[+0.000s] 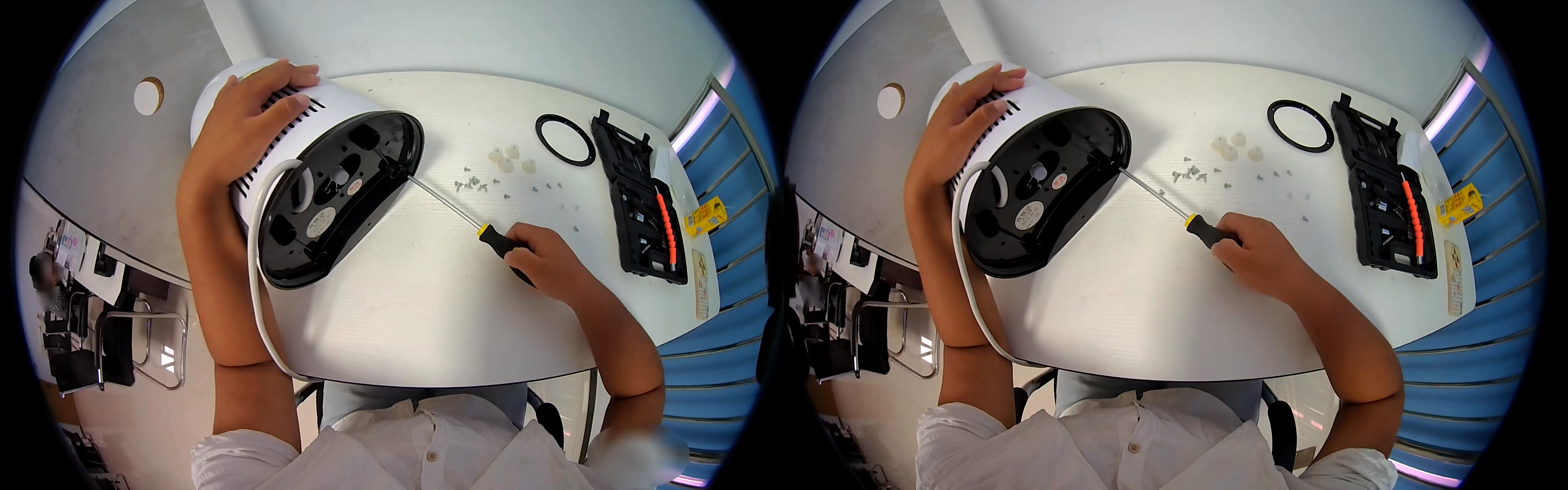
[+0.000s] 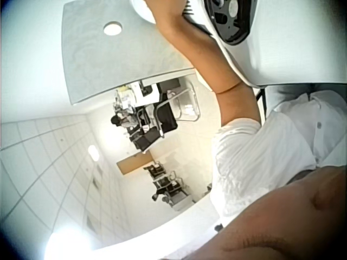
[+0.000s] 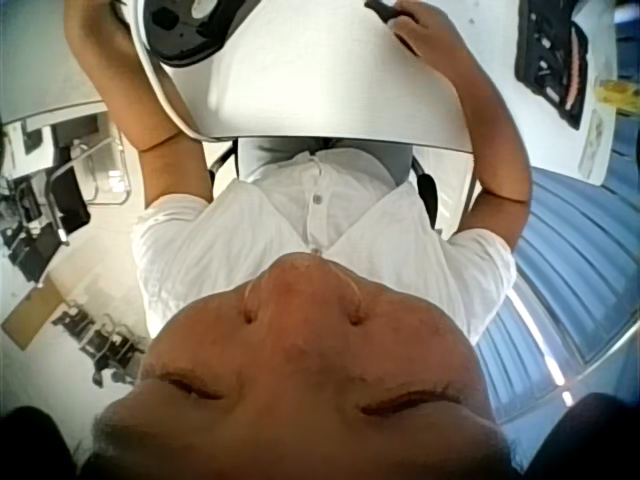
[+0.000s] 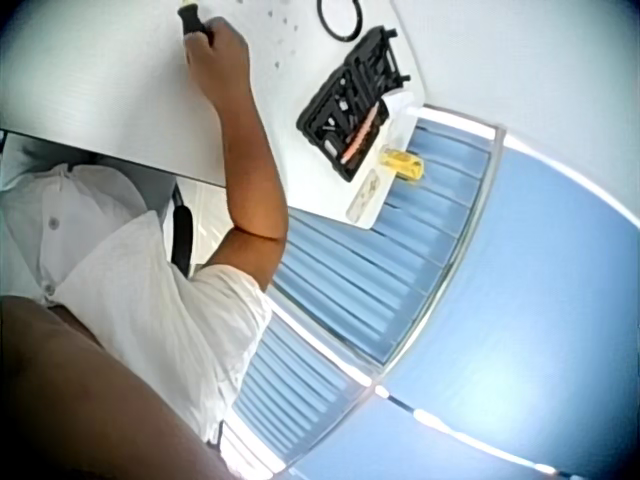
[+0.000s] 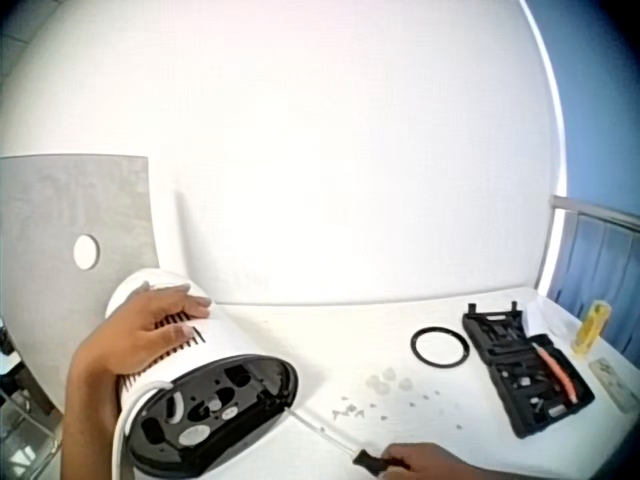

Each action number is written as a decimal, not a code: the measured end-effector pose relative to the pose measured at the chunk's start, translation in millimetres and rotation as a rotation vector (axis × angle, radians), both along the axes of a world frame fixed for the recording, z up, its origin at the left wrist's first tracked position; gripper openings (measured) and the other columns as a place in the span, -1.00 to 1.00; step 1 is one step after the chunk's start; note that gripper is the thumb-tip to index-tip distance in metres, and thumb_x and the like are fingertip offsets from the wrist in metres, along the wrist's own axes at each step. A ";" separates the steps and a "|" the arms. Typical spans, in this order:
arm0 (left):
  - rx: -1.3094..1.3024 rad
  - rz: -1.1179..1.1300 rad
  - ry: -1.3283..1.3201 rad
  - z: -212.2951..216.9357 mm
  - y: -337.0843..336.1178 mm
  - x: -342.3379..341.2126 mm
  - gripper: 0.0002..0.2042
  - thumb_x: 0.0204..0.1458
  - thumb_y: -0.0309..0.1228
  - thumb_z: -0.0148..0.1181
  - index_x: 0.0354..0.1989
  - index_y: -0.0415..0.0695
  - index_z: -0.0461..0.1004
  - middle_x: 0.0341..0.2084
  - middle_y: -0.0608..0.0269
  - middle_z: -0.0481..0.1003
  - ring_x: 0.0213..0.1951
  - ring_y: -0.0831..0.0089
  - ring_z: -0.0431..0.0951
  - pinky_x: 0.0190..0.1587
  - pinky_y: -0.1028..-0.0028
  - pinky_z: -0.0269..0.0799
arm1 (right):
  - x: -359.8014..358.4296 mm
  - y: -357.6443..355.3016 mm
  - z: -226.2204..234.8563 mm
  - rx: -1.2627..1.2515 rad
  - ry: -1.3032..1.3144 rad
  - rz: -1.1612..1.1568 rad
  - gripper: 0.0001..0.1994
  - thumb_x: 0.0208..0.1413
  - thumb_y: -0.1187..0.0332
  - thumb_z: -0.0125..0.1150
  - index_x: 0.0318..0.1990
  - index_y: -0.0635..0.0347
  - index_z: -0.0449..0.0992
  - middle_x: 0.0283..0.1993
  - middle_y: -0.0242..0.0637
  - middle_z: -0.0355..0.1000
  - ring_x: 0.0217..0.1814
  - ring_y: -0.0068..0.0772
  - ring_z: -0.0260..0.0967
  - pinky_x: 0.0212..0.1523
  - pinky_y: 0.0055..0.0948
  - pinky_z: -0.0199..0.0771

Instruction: The person uses a screwdriver to remove multiple screws from the base of a white cylindrical appliance. After removing the screws, the person detaches the base cover, exposing the internal wiring and components.

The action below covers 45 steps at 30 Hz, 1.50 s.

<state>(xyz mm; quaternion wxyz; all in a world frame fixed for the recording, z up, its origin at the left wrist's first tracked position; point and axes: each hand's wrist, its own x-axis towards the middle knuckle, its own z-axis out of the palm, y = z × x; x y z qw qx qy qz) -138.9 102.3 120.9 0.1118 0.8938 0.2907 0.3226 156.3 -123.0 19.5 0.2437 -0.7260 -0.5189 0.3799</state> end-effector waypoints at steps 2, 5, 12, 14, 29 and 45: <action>0.009 0.006 0.003 -0.8 0.0 -0.8 -0.71 0.05 -0.29 0.05 -0.12 -0.12 0.55 0.02 0.25 0.53 0.24 0.20 0.31 0.38 0.05 -0.32 | 0.3 -0.2 7.4 -0.108 0.226 -0.033 -0.78 0.05 0.31 0.10 -0.22 0.26 0.41 -0.50 -0.15 0.41 -0.56 -0.20 0.33 -0.45 -0.33 0.33; -0.002 0.004 -0.006 -1.3 0.0 0.3 -0.71 0.04 -0.29 0.05 -0.12 -0.13 0.54 0.00 0.23 0.54 0.17 0.21 0.38 0.37 0.12 -0.23 | -5.8 -5.2 11.7 -0.035 0.106 -0.024 -0.77 0.05 0.34 0.12 -0.17 0.24 0.40 -0.51 -0.19 0.40 -0.57 -0.21 0.32 -0.45 -0.35 0.33; -0.005 -0.015 -0.054 -1.5 -0.8 1.9 -0.69 0.04 -0.27 0.04 -0.14 -0.19 0.54 -0.02 0.20 0.55 0.02 0.23 0.47 0.31 0.26 -0.09 | -13.7 -14.1 -9.8 0.529 -0.632 0.041 -0.74 0.03 0.25 0.22 -0.22 0.23 0.44 -0.41 -0.18 0.39 -0.41 -0.19 0.37 -0.38 -0.31 0.34; 0.011 -0.008 -0.051 -1.8 -0.9 2.3 -0.69 0.03 -0.27 0.03 -0.15 -0.19 0.54 -0.02 0.20 0.55 0.01 0.22 0.47 0.30 0.27 -0.07 | -13.7 -13.6 -4.5 0.329 -0.412 -0.020 -0.75 0.03 0.24 0.20 -0.26 0.24 0.45 -0.44 -0.18 0.38 -0.43 -0.24 0.36 -0.38 -0.33 0.33; 0.022 -0.015 -0.041 0.1 -3.5 3.4 -0.69 0.03 -0.28 0.01 -0.16 -0.22 0.52 -0.02 0.16 0.55 -0.04 0.24 0.49 0.25 0.34 -0.01 | -5.4 -11.3 -10.1 0.633 -0.709 0.045 -0.73 -0.02 0.35 0.28 -0.21 0.28 0.42 -0.36 -0.15 0.41 -0.30 -0.12 0.39 -0.23 -0.28 0.42; -0.006 -0.016 -0.056 -0.1 -4.2 2.8 -0.69 0.03 -0.29 0.01 -0.15 -0.22 0.51 -0.01 0.16 0.54 -0.05 0.24 0.49 0.19 0.40 0.10 | -9.8 -10.5 -4.1 0.434 -0.603 0.061 -0.73 -0.01 0.39 0.27 -0.16 0.21 0.39 -0.31 -0.18 0.32 -0.28 -0.15 0.37 -0.27 -0.25 0.40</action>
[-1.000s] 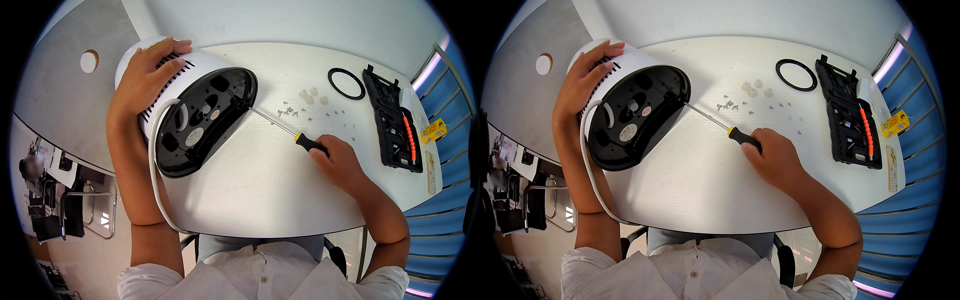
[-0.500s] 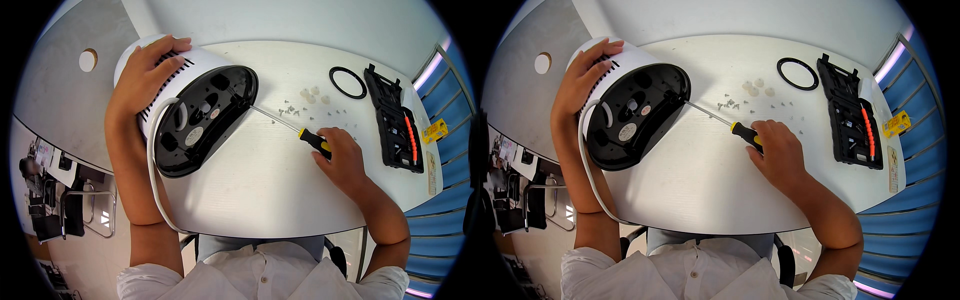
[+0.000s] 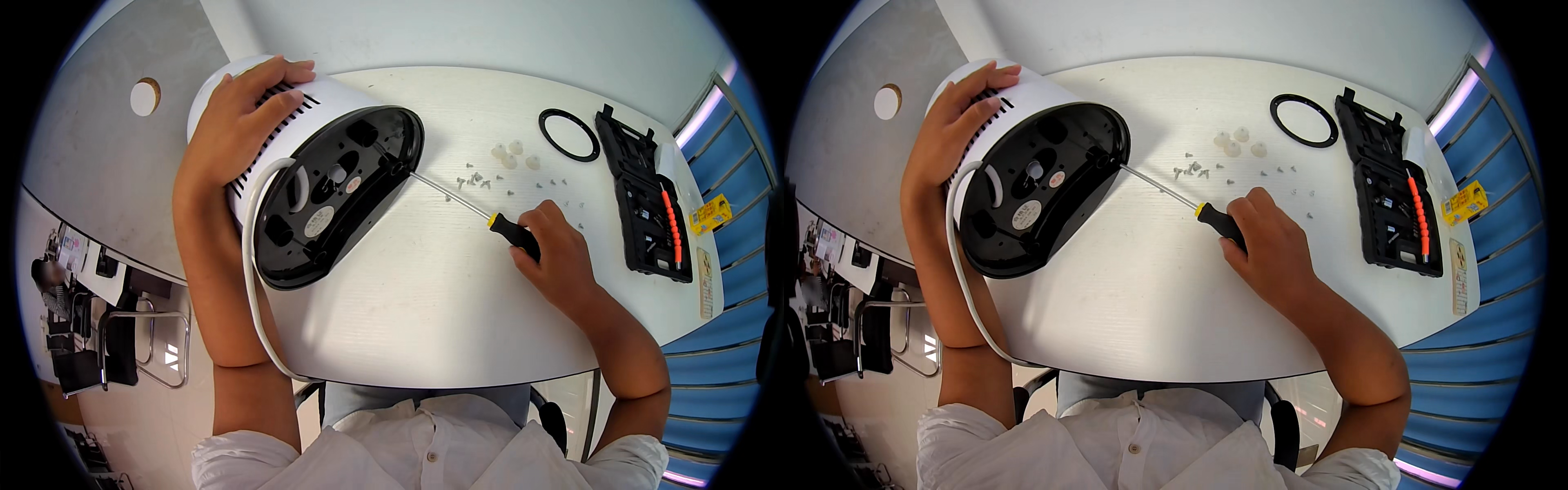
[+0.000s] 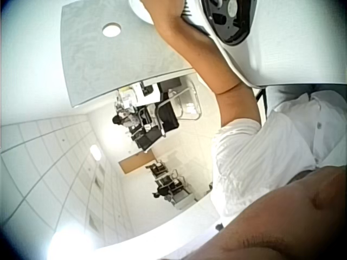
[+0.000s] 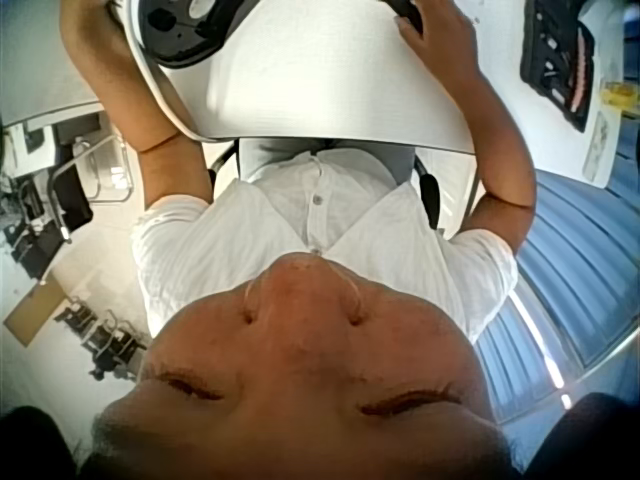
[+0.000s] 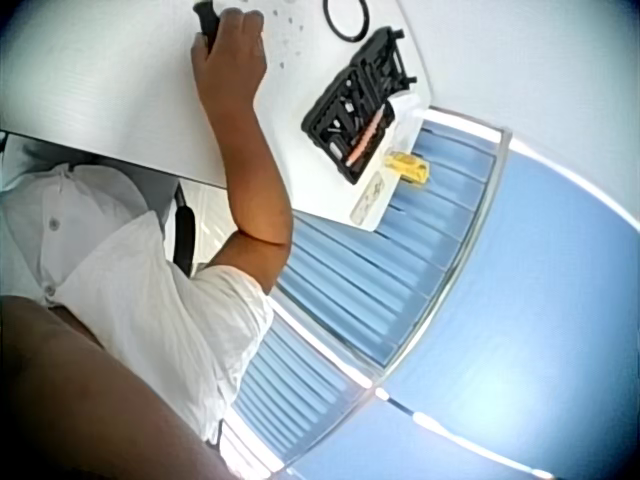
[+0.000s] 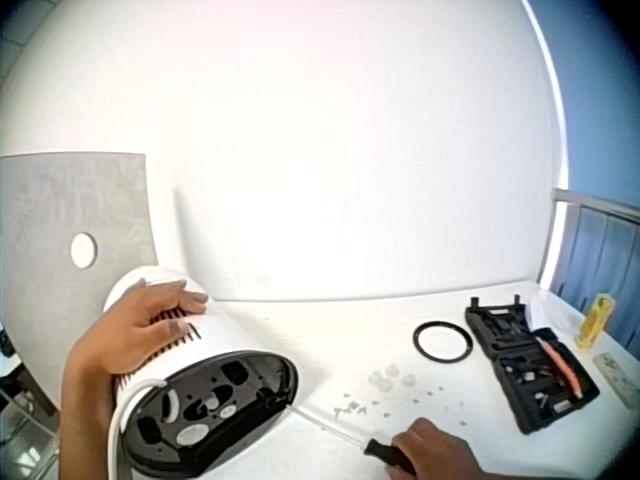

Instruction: The person uses a screwdriver to remove multiple screws from the base of a white cylindrical appliance. After removing the screws, the person detaches the base cover, exposing the internal wiring and components.

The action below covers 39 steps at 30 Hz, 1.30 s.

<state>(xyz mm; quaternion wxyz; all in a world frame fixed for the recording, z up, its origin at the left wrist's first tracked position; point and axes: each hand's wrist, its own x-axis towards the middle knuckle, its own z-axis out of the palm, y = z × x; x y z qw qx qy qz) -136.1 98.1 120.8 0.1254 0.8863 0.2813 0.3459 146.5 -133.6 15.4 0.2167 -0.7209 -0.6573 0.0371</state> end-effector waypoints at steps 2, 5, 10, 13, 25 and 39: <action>-0.013 -0.002 -0.003 0.3 0.1 0.9 -0.69 0.03 -0.29 0.01 -0.15 -0.22 0.52 -0.01 0.17 0.54 -0.05 0.24 0.49 0.20 0.39 0.08 | -0.3 1.2 -1.8 -0.069 0.007 -0.026 -0.70 0.00 0.37 0.28 -0.12 0.20 0.38 -0.31 -0.17 0.33 -0.30 -0.15 0.38 -0.28 -0.25 0.41; -0.015 0.002 0.000 1.1 -1.5 1.3 -0.69 0.03 -0.29 0.01 -0.15 -0.21 0.52 0.00 0.17 0.54 -0.06 0.24 0.49 0.21 0.38 0.06 | 3.3 1.1 -10.7 0.065 -0.016 0.029 -0.68 0.00 0.39 0.27 -0.09 0.22 0.39 -0.30 -0.16 0.34 -0.31 -0.12 0.40 -0.27 -0.22 0.41; 0.002 0.000 0.013 0.5 0.3 -0.1 -0.70 0.03 -0.29 0.01 -0.17 -0.20 0.52 -0.01 0.18 0.55 -0.06 0.25 0.49 0.23 0.35 0.02 | 4.1 -1.1 -9.9 0.205 -0.119 0.068 -0.61 -0.08 0.41 0.31 -0.06 0.26 0.40 -0.28 -0.18 0.33 -0.26 -0.15 0.35 -0.28 -0.24 0.41; 0.005 0.019 0.006 0.4 -2.4 0.5 -0.70 0.02 -0.29 0.01 -0.18 -0.20 0.52 -0.01 0.18 0.55 -0.05 0.25 0.49 0.23 0.34 0.00 | -0.6 -0.7 -7.5 0.247 -0.217 0.072 -0.58 -0.19 0.46 0.36 -0.10 0.26 0.42 -0.23 -0.21 0.29 -0.22 -0.19 0.31 -0.29 -0.26 0.40; -0.005 0.005 0.012 0.6 0.1 0.2 -0.70 0.02 -0.29 0.01 -0.16 -0.18 0.53 0.00 0.20 0.54 -0.05 0.24 0.47 0.18 0.41 0.09 | -1.1 0.7 -3.8 0.011 -0.157 -0.004 -0.65 -0.17 0.47 0.37 -0.15 0.17 0.45 -0.34 -0.24 0.35 -0.35 -0.23 0.36 -0.33 -0.30 0.40; 0.015 0.008 0.014 -0.9 3.0 0.0 -0.69 0.03 -0.27 0.00 -0.17 -0.18 0.53 -0.03 0.19 0.56 -0.07 0.21 0.49 0.25 0.31 -0.02 | 4.1 1.4 -6.5 0.206 -0.154 0.075 -0.70 -0.18 0.47 0.36 -0.26 0.20 0.40 -0.24 -0.23 0.32 -0.28 -0.18 0.35 -0.30 -0.23 0.37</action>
